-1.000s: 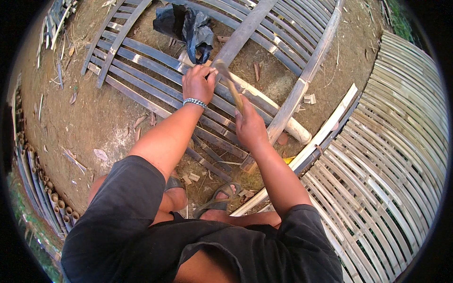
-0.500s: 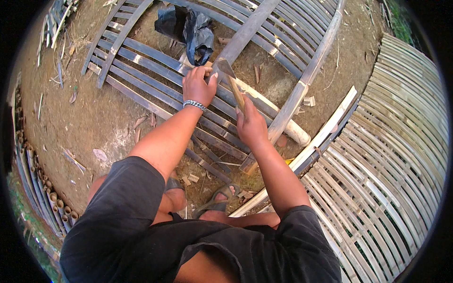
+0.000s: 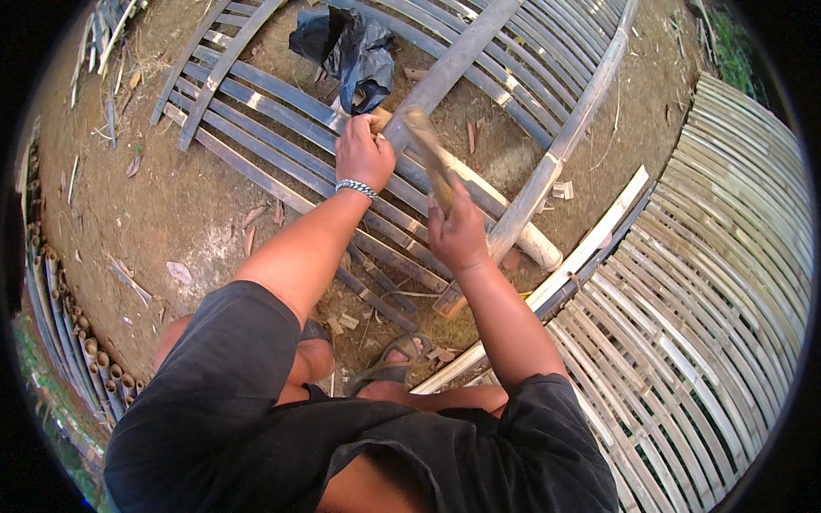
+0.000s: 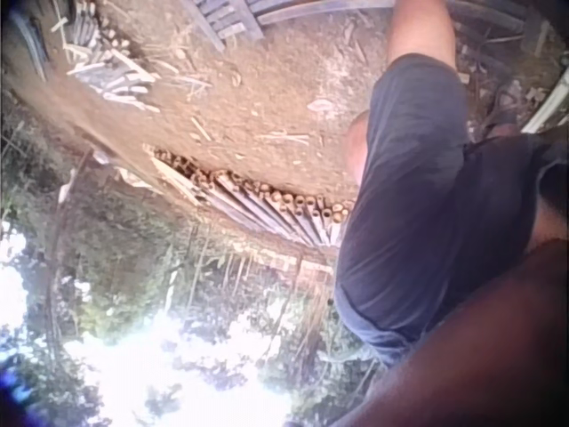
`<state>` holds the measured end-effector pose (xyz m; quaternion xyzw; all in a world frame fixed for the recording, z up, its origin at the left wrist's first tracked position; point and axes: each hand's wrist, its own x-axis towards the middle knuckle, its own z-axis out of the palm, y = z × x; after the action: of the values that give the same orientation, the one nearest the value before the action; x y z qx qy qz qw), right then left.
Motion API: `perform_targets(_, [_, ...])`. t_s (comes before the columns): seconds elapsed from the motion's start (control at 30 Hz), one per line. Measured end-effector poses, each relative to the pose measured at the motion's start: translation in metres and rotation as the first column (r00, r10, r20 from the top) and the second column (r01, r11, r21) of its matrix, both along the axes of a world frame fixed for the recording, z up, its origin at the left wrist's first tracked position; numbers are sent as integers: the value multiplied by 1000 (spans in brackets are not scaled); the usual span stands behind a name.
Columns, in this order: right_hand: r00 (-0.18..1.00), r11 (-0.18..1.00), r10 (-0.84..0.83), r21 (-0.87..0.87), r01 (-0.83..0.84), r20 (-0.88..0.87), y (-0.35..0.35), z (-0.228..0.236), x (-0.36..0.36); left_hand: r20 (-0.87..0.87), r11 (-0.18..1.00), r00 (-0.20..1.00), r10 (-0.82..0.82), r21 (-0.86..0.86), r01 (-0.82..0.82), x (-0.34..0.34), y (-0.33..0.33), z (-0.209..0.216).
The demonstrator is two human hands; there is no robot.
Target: The person aligns bamboo slats onto a frame on the ground. They secure the slats using a hatchet to drive nails into the wood and trim the edges of the bamboo slats.
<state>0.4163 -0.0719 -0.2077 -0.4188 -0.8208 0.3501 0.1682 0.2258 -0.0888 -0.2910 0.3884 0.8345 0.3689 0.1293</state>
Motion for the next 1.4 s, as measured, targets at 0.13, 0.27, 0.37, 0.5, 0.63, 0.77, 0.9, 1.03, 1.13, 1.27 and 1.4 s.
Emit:
perform_targets(0.13, [932,989,38,-150,18,361,2,7,3,6,1000,1000,-8,17,8,3,2,-2])
perform_targets(0.27, [999,1000,-22,-7,23,46,7,40,-18,34,1000,999,2,-23,-1,-1,-3,4])
perform_targets(0.37, [984,996,-60,49,69,-170,13,55,-25,17,1000,1000,16,-12,-15,0,-1,3])
perform_targets(0.5, [983,994,-112,-24,109,-146,28,46,-19,-27,998,999,-44,-49,43,-1,-1,4])
perform_targets(0.63, [978,946,-138,-273,176,154,37,40,-15,-25,991,991,-131,-17,131,-1,-5,12])
perform_targets(0.77, [950,894,-138,-377,242,282,31,10,-2,25,991,992,-125,-48,126,0,0,14])
perform_targets(0.9, [935,873,-90,-425,240,343,15,7,-1,71,992,993,-98,-75,103,-2,-1,14])
perform_targets(1.03, [938,928,-42,-334,164,345,9,14,-1,77,994,993,-90,-60,94,-2,0,13])
perform_targets(1.13, [955,972,-58,-203,121,290,7,23,-6,64,995,994,-90,-33,92,-2,-2,12])
perform_targets(1.27, [991,986,-136,-92,136,14,4,24,-8,67,996,994,-83,-36,86,-3,-2,14])
perform_targets(1.4, [988,992,-68,-94,82,142,4,16,-9,69,996,997,-46,-77,52,-4,-2,12])
